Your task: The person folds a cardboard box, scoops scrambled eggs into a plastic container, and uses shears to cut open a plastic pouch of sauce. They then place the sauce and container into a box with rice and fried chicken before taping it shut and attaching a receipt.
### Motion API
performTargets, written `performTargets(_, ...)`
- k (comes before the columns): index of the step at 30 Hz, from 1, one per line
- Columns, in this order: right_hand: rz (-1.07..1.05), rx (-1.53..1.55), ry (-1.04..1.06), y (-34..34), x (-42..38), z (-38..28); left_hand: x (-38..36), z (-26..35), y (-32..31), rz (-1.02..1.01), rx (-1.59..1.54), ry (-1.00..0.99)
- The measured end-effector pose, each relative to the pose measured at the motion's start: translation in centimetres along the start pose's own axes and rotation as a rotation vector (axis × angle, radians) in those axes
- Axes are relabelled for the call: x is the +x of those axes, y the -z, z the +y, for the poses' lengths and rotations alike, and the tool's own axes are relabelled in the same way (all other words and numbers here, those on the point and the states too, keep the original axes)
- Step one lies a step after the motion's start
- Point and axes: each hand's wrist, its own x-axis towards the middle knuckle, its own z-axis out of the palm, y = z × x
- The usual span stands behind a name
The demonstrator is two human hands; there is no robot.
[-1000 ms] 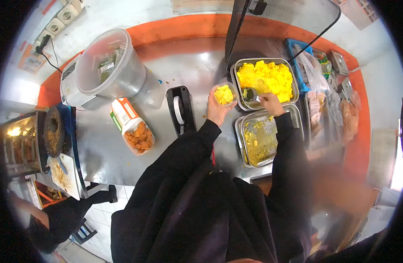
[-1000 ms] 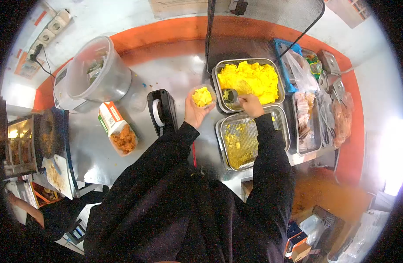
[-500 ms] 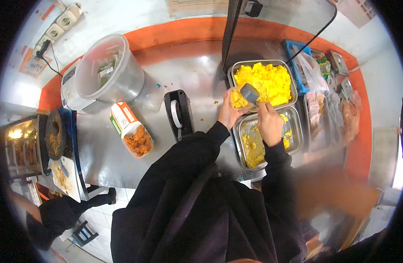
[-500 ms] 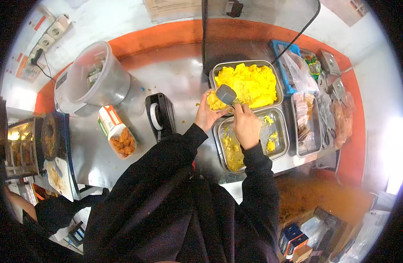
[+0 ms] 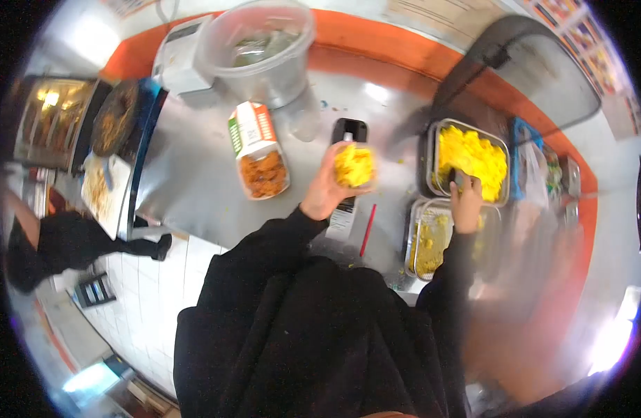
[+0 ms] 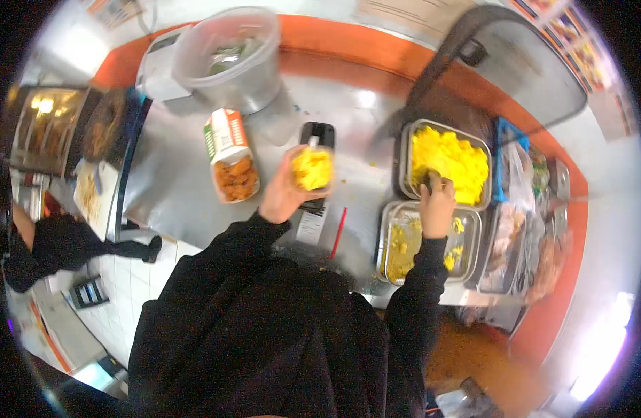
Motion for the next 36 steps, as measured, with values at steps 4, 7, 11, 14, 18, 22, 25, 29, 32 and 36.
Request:
performTargets(4, -0.05, 0.636, 0.447, -0.5, -0.8, -12.0, -8.3, 4.3, 7.6, 0.27, 0.205, -0.052)
performTargets(7, -0.167, 0.741, 0.678, -4.6, -0.2, -21.7, -12.7, 2.5, 14.3, 0.428, 0.44, -0.078)
performTargets(11, -0.352, 0.228, 0.576, -14.4, 3.1, -29.7, -15.1, -0.9, 17.1, 0.461, 0.551, -0.067)
performTargets(14, -0.406, -0.035, 0.473, -18.1, 5.0, -32.3, -16.1, -2.0, 19.2, 0.458, 0.953, -0.123)
performTargets(18, -0.605, -0.023, 0.38, -20.0, 6.4, -31.7, -18.3, -0.3, 19.0, 0.551, 1.449, -0.234)
performTargets(22, -0.549, 0.008, 0.413, -16.8, 4.3, -31.4, -18.0, 2.1, 18.2, 0.188, 1.522, -0.264)
performTargets(25, -0.427, -0.174, 0.435, -13.9, 1.4, -31.3, -17.3, 1.0, 19.2, 0.151, 1.508, -0.214)
performTargets(29, -0.172, -0.059, 0.362, -10.4, -1.5, -31.2, -16.0, 0.0, 20.2, 0.196, 1.435, -0.283)
performTargets(32, -0.029, 0.32, 0.265, -5.4, -5.7, -28.8, -15.4, -0.7, 20.7, 0.224, 1.371, -0.328)
performTargets(36, -0.383, 0.336, 0.687, -4.7, -14.4, -27.2, -15.9, 0.0, 19.4, 0.225, 1.582, -0.28)
